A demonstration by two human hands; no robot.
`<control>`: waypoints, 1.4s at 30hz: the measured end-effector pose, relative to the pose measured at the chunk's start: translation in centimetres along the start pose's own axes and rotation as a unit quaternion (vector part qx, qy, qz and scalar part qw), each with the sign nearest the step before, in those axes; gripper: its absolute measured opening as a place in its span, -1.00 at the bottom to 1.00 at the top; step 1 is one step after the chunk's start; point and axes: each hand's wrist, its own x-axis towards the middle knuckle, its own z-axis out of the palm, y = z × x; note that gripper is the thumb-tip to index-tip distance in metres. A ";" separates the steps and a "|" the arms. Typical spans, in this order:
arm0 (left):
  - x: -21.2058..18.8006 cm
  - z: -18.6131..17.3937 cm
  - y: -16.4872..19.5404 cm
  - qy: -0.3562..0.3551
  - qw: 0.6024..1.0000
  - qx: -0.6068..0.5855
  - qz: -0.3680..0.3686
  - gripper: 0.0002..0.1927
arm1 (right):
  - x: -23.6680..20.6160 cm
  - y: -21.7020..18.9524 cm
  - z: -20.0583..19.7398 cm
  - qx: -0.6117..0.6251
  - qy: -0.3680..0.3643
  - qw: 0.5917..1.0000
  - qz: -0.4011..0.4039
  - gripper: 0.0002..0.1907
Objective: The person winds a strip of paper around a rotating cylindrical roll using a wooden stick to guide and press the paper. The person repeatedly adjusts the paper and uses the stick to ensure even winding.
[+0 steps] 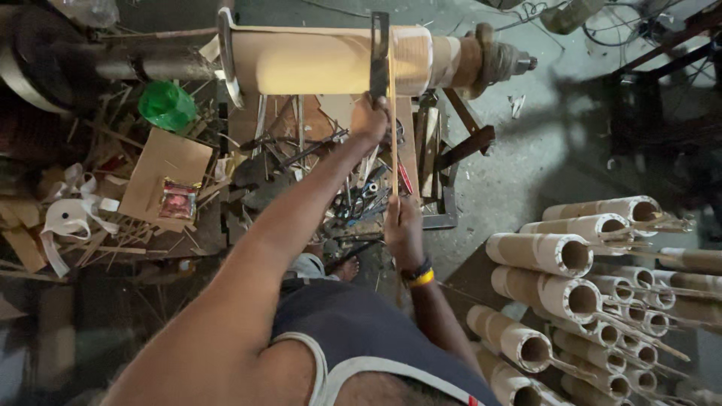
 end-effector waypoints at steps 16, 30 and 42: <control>2.9 -0.2 -1.8 0.199 0.815 0.445 0.313 -0.93 | -0.8 -0.7 -0.3 0.013 0.033 0.999 0.007 -0.56; 0.1 -0.6 -0.2 0.025 0.995 0.038 0.089 -0.83 | -0.6 -1.8 -0.3 0.007 0.025 1.000 0.003 -0.56; 2.5 -0.2 -1.7 -0.003 0.991 -0.107 0.075 -0.83 | 2.8 -2.4 0.2 -0.128 0.059 0.952 -0.272 -0.60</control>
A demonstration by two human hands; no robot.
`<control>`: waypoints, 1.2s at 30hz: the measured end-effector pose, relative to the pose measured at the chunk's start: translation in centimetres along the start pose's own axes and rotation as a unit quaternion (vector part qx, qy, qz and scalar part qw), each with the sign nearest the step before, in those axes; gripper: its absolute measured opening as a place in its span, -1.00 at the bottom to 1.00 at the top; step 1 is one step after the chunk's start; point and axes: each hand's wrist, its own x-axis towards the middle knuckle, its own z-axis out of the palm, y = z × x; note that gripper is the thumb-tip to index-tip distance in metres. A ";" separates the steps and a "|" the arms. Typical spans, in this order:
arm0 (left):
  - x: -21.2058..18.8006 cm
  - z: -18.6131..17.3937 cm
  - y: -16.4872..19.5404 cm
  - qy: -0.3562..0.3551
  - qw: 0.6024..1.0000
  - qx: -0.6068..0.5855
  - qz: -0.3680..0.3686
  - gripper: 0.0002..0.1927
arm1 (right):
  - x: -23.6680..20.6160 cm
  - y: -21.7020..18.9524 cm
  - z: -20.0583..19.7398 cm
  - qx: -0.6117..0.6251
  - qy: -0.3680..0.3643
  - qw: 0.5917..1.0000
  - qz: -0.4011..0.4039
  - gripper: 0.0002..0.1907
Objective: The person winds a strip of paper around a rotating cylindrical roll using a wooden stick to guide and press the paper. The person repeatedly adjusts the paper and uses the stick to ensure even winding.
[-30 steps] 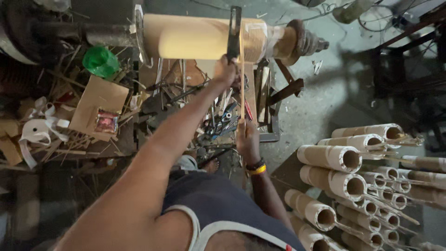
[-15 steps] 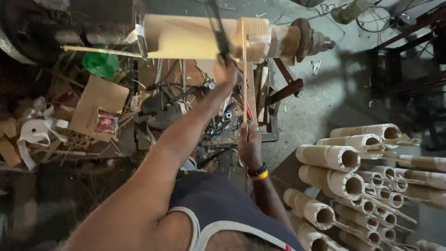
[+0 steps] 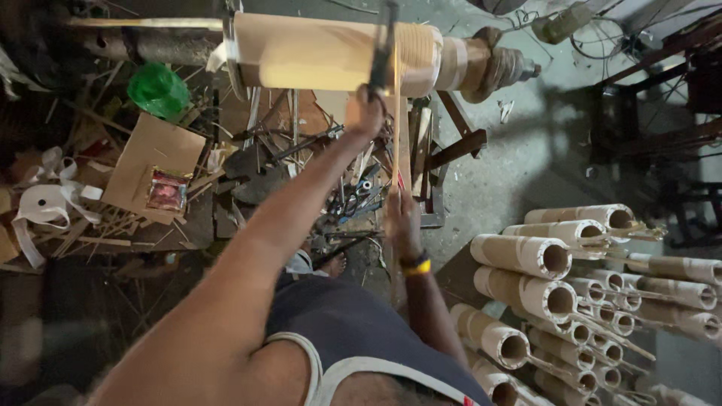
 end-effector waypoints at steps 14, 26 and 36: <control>-2.2 -1.4 1.7 0.064 0.952 0.299 0.027 -0.84 | -7.5 -2.8 -1.8 0.120 -0.073 0.942 0.306 -0.57; -0.4 -0.8 -0.3 0.047 0.982 0.177 0.038 -0.79 | -6.3 1.0 0.4 0.265 -0.055 0.884 0.380 -0.57; -2.9 -0.3 2.5 0.026 0.988 0.150 -0.032 -0.74 | -7.1 -2.5 -2.4 0.163 -0.085 0.922 0.342 -0.55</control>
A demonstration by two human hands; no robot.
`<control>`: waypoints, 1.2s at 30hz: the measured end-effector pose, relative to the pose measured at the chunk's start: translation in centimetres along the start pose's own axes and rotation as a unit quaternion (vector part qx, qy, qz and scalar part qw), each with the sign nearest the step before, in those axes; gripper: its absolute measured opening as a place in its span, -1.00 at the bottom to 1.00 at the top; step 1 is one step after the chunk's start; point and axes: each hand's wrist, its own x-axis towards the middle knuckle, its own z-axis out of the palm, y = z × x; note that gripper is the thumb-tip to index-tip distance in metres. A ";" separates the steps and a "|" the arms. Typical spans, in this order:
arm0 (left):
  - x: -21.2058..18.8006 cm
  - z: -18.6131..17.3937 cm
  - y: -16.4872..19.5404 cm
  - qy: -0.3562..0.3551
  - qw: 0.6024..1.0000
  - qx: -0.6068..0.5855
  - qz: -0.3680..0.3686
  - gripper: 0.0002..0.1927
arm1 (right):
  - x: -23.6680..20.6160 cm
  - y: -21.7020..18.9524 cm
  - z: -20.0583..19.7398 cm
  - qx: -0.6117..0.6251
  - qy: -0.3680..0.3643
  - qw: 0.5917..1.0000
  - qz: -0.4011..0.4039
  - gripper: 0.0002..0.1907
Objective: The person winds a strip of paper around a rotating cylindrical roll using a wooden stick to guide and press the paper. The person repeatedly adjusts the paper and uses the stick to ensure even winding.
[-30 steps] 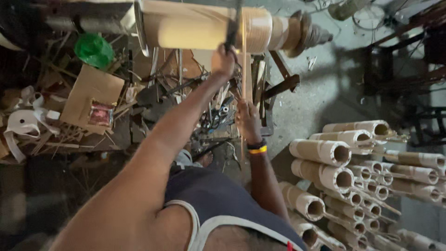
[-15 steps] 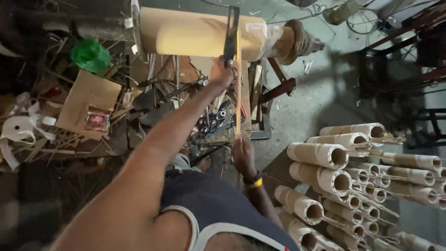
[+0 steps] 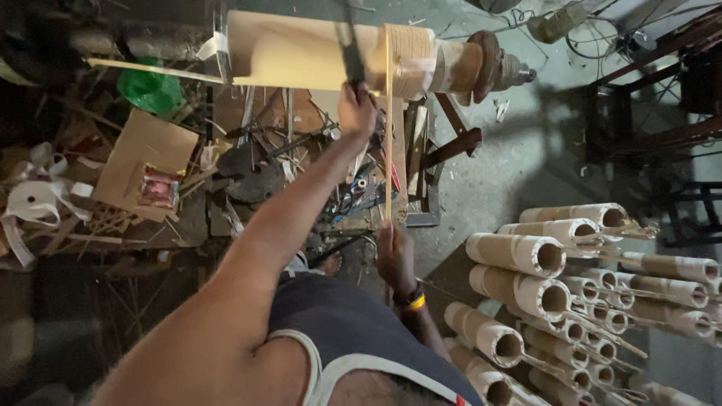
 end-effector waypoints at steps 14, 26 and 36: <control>1.8 -0.3 -1.7 0.002 0.998 0.062 0.028 -0.75 | -1.6 2.0 0.0 0.145 -0.024 0.988 0.044 -0.56; 0.9 -0.6 -1.2 0.000 0.995 0.094 0.036 -0.77 | -1.7 1.5 0.8 -0.095 0.040 0.987 -0.121 -0.64; 1.2 -1.3 -3.7 0.031 0.974 0.211 0.077 -0.79 | -3.4 1.0 1.0 -0.145 0.060 0.982 -0.110 -0.70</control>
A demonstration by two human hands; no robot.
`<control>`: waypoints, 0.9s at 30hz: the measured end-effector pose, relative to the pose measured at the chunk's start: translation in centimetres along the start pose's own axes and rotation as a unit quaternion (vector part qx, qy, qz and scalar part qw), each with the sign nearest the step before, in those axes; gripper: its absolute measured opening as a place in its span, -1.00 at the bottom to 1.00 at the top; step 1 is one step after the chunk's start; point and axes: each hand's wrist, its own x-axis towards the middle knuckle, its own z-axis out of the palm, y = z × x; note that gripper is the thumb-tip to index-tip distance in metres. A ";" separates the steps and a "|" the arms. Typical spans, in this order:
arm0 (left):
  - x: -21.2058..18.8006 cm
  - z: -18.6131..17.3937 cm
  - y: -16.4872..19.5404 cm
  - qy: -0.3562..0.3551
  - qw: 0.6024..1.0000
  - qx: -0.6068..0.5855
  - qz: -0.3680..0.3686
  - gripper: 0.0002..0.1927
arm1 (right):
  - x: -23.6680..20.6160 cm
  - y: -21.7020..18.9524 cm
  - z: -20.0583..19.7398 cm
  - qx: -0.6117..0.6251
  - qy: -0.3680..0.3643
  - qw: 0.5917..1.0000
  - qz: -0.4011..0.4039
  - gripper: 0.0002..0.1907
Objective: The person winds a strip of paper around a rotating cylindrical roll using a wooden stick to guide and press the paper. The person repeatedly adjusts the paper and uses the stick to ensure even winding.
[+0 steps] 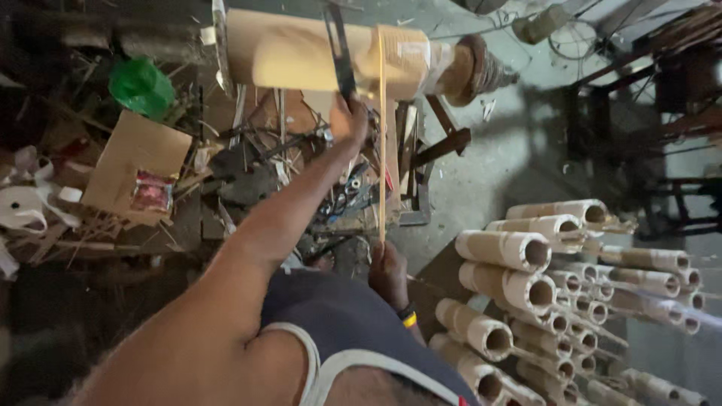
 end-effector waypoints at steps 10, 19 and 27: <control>1.8 1.0 -1.2 -0.071 0.988 -0.129 -0.041 -0.76 | 6.5 1.6 1.6 -0.053 -0.046 0.997 0.017 -0.73; 1.1 0.8 -1.3 -0.035 0.989 -0.141 -0.012 -0.72 | 2.0 0.2 0.5 -0.028 -0.027 0.999 0.037 -0.64; 1.2 -0.2 1.5 -0.037 0.985 -0.165 -0.011 -0.68 | 1.3 -0.4 0.2 0.084 0.003 0.996 0.011 -0.64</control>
